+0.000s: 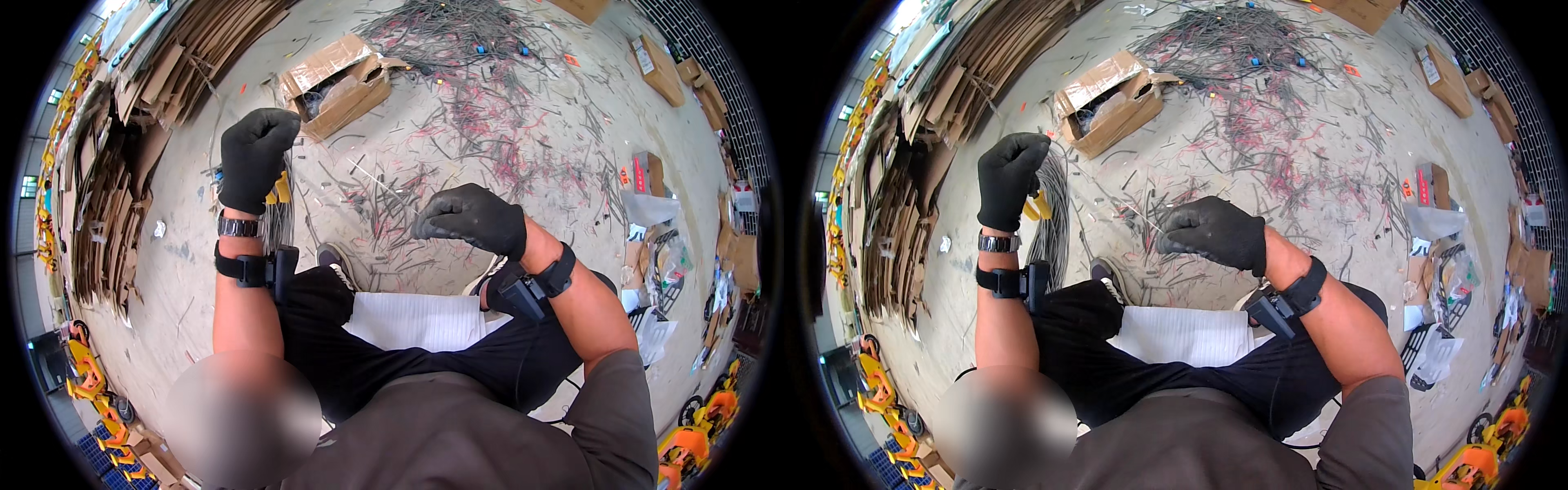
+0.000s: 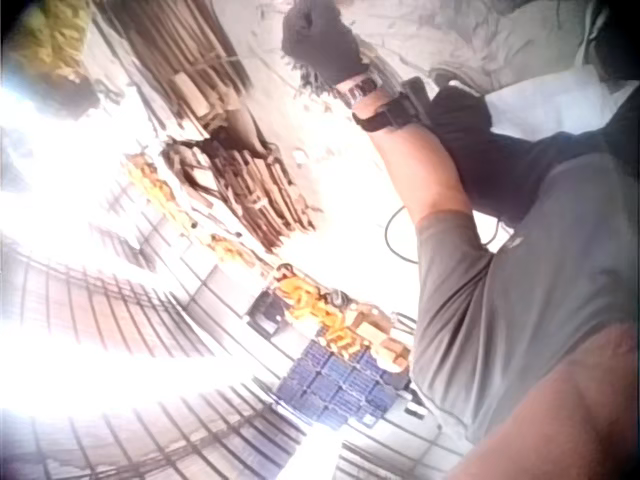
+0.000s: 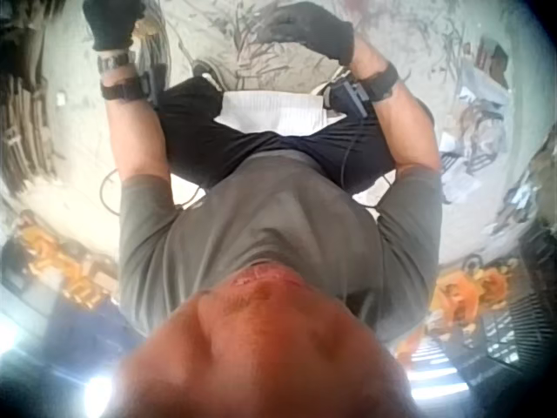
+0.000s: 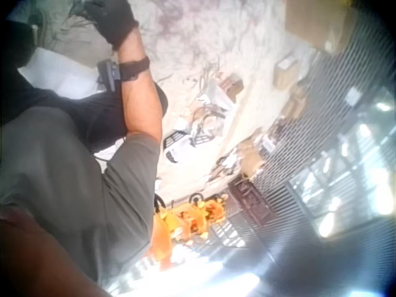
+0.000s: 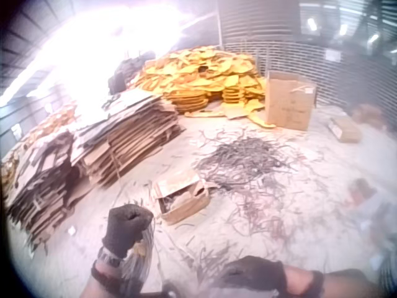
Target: The person sits on the floor and uses wire strippers to remove the insulation from individual wires. They repeatedly pick up wires from a pile, strip the ends, and drop the stripped wires onto the floor.
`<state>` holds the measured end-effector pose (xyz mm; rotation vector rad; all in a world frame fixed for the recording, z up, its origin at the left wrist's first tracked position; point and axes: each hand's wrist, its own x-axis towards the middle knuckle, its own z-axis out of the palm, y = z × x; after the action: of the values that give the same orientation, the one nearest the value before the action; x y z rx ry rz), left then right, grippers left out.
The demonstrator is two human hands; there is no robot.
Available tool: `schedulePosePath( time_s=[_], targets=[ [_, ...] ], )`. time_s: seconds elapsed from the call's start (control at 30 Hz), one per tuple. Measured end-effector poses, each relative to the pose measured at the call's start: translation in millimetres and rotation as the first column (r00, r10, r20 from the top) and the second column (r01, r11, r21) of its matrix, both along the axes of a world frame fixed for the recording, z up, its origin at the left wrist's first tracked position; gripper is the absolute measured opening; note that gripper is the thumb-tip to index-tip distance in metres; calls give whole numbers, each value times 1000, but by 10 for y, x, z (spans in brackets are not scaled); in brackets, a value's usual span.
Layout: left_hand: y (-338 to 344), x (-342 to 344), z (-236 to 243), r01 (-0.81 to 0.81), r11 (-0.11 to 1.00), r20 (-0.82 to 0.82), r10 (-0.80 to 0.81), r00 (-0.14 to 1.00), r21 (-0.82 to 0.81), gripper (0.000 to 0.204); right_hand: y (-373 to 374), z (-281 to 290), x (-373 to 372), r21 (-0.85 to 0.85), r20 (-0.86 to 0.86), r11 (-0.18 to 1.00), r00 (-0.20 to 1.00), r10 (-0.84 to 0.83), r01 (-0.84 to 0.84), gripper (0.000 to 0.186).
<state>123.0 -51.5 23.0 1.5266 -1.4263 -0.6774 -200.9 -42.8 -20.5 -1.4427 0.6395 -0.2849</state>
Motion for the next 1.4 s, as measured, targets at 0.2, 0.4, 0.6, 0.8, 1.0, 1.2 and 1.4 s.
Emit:
schedulePosePath(
  time_s=[0.2, 0.4, 0.6, 0.8, 1.0, 1.2, 1.4],
  targets=[
    [-64, 59, -39, -39, 998, -55, 42, 998, 42, 14, -12, -25, -59, 215, 59, 977, 998, -16, 3, 22],
    [-14, 16, 36, -7, 998, -5, 7, 1000, -59, 11, 10, 85, 29, 216, -62, 975, 996, 62, -47, 26],
    [-131, 181, -249, 195, 906, 464, 2, 886, -375, 3, 86, -1, 33, -166, -67, 983, 994, -92, 80, 22],
    [-139, 27, -69, 21, 958, 296, 67, 953, -285, 11, 105, 10, 13, 273, -153, 928, 964, -217, 253, 18],
    [-48, 69, -165, -31, 968, 261, 98, 960, -249, 13, 239, 15, 125, 259, -72, 944, 978, -194, 206, 15],
    [-111, 6, -134, 11, 944, 431, 140, 892, -329, 14, 235, 61, 103, -95, 80, 995, 997, -22, 29, 20],
    [-16, -20, -93, 8, 931, 490, 186, 852, -366, 10, 299, 80, 162, -358, 219, 928, 958, 188, -101, 20]
  ],
)
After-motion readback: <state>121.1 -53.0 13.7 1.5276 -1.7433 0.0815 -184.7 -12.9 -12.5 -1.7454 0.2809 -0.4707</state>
